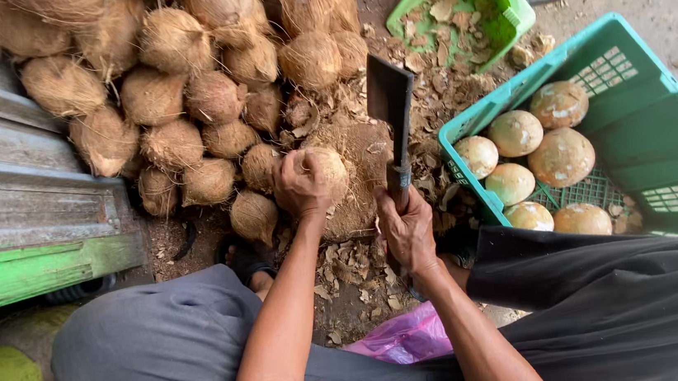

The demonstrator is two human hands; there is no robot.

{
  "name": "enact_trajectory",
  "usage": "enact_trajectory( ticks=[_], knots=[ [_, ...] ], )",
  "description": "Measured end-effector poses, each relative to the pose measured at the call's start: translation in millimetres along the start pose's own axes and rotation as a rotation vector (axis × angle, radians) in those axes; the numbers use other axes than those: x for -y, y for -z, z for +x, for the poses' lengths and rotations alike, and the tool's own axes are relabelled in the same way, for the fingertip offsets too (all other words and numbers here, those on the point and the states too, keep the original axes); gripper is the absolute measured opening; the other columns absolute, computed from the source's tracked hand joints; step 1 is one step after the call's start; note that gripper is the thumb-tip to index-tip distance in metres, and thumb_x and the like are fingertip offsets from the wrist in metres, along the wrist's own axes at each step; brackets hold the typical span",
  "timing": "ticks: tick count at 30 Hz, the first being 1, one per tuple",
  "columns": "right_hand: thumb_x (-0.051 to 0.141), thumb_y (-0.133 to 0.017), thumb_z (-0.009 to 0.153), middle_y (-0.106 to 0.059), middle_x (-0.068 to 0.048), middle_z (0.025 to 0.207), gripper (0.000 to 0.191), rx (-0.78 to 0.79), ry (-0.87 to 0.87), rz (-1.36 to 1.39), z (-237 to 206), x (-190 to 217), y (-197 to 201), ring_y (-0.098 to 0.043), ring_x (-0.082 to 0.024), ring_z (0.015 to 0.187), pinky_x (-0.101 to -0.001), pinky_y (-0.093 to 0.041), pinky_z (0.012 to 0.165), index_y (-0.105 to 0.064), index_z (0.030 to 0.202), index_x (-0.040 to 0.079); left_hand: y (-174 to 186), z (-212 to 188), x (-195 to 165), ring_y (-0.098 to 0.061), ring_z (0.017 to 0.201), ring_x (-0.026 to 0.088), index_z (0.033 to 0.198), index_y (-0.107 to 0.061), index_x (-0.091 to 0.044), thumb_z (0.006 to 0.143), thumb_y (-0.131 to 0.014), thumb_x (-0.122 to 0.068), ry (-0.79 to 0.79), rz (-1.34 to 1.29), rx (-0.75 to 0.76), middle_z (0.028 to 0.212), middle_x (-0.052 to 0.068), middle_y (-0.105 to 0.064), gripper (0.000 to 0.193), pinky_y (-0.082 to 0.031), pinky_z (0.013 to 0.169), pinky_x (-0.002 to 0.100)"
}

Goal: The person sits on the ground and uses a cleaver to chop the husk off coconuts, rotating each coconut between strikes. Trimmed coconuts are placed into a green plastic crate, and husk pieces accumulate on the ground beside a pile of untrimmed coconuts.

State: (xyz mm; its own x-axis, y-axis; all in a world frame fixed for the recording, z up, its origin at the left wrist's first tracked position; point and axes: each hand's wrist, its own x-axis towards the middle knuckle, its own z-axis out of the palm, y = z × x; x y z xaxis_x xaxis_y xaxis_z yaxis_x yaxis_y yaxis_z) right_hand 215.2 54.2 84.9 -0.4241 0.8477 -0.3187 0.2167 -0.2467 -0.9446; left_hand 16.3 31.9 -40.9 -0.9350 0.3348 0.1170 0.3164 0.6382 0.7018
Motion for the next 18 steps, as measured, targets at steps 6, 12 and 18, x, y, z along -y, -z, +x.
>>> enact_trajectory(
  ticks=[6,12,18],
  knots=[
    [0.034,-0.056,0.101,-0.056,-0.002,0.066,0.030,0.187,-0.151,-0.420,1.8,-15.0,-8.9,-0.050,-0.014,0.055,-0.0389,-0.043,0.049,-0.063,0.090,0.008,-3.8,-6.2,-2.3,-0.061,0.105,0.028,0.099,-0.070,-0.020,0.092,-0.056,-0.065,-0.042,0.061,-0.020,0.112,0.008,-0.067,0.048,-0.046,0.091,0.046],
    [0.041,-0.061,0.101,-0.053,-0.006,0.062,0.039,0.156,0.004,-0.440,6.9,-13.2,-0.9,-0.049,-0.016,0.055,-0.0384,-0.044,0.052,-0.059,0.094,0.002,2.4,-1.6,4.8,-0.061,0.100,0.025,0.103,-0.068,-0.019,0.095,-0.054,-0.064,-0.104,0.042,0.036,0.105,0.005,-0.066,0.048,-0.047,0.092,0.043],
    [0.035,-0.062,0.103,-0.051,-0.007,0.066,0.036,0.112,0.106,-0.347,11.0,-31.0,-1.1,-0.045,-0.016,0.059,-0.0382,-0.042,0.055,-0.062,0.096,0.001,4.2,-3.7,-0.6,-0.060,0.096,0.025,0.105,-0.069,-0.017,0.093,-0.056,-0.053,-0.043,0.043,0.084,0.102,0.007,-0.064,0.040,-0.048,0.084,0.043]
  ],
)
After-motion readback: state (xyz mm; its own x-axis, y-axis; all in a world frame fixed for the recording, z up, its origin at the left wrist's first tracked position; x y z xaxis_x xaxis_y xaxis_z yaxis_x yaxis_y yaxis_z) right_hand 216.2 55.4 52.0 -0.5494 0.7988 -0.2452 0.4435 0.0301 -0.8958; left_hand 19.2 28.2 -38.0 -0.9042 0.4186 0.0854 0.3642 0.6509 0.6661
